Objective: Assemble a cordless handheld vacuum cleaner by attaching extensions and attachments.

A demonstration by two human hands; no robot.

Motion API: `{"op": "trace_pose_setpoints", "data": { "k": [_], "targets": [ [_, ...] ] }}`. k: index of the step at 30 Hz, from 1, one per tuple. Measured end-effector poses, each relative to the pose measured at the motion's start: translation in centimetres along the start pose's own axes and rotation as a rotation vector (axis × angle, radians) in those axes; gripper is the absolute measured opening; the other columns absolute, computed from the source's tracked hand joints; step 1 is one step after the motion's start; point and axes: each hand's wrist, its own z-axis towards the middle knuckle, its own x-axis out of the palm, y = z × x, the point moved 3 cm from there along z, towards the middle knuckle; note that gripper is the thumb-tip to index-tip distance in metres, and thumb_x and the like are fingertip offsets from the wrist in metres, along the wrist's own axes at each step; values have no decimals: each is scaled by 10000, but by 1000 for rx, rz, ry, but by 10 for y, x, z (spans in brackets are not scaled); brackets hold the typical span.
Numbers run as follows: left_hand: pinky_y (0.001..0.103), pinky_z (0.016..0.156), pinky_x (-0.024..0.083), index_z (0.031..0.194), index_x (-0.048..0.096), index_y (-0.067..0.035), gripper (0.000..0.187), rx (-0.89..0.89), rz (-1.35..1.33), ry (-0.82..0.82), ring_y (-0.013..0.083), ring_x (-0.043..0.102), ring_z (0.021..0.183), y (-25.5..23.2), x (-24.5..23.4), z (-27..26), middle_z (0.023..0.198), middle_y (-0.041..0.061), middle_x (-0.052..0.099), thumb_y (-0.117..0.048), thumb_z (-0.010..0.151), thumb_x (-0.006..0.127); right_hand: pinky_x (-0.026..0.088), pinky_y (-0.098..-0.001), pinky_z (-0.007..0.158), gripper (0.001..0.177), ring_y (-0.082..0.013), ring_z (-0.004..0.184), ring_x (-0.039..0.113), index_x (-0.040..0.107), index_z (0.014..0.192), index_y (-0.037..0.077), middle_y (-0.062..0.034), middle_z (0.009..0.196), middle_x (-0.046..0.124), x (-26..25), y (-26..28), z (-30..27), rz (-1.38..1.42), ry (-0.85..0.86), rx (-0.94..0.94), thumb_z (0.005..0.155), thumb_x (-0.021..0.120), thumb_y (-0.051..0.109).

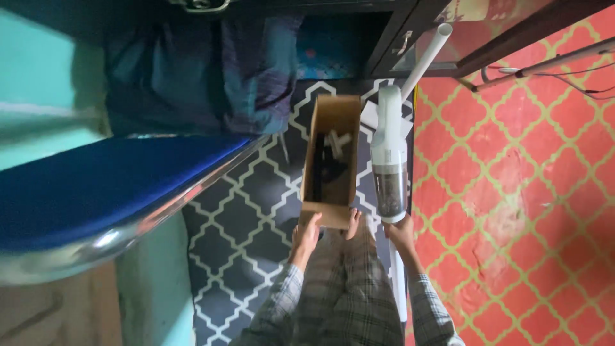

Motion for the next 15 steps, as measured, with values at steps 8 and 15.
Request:
{"op": "trace_pose_setpoints", "data": {
  "k": [8,15],
  "targets": [
    [326,862,547,1141,708,-25,283,-3,115,-162,194,702,1008,-29,-51,-203,1091,86,748,-167,901,663,406,-286,388,85,-101,448,545,650,857,12,-22,604,612,10,-35,-109,-49,48,19,783,692,4],
    [338,804,512,1236,623,45,256,204,14,-218,211,655,1011,-11,-160,-241,1126,106,687,-36,1000,678,450,-308,417,107,-117,448,579,664,803,-8,-28,569,616,32,-27,-188,-289,65,78,781,718,81]
  ]
}}
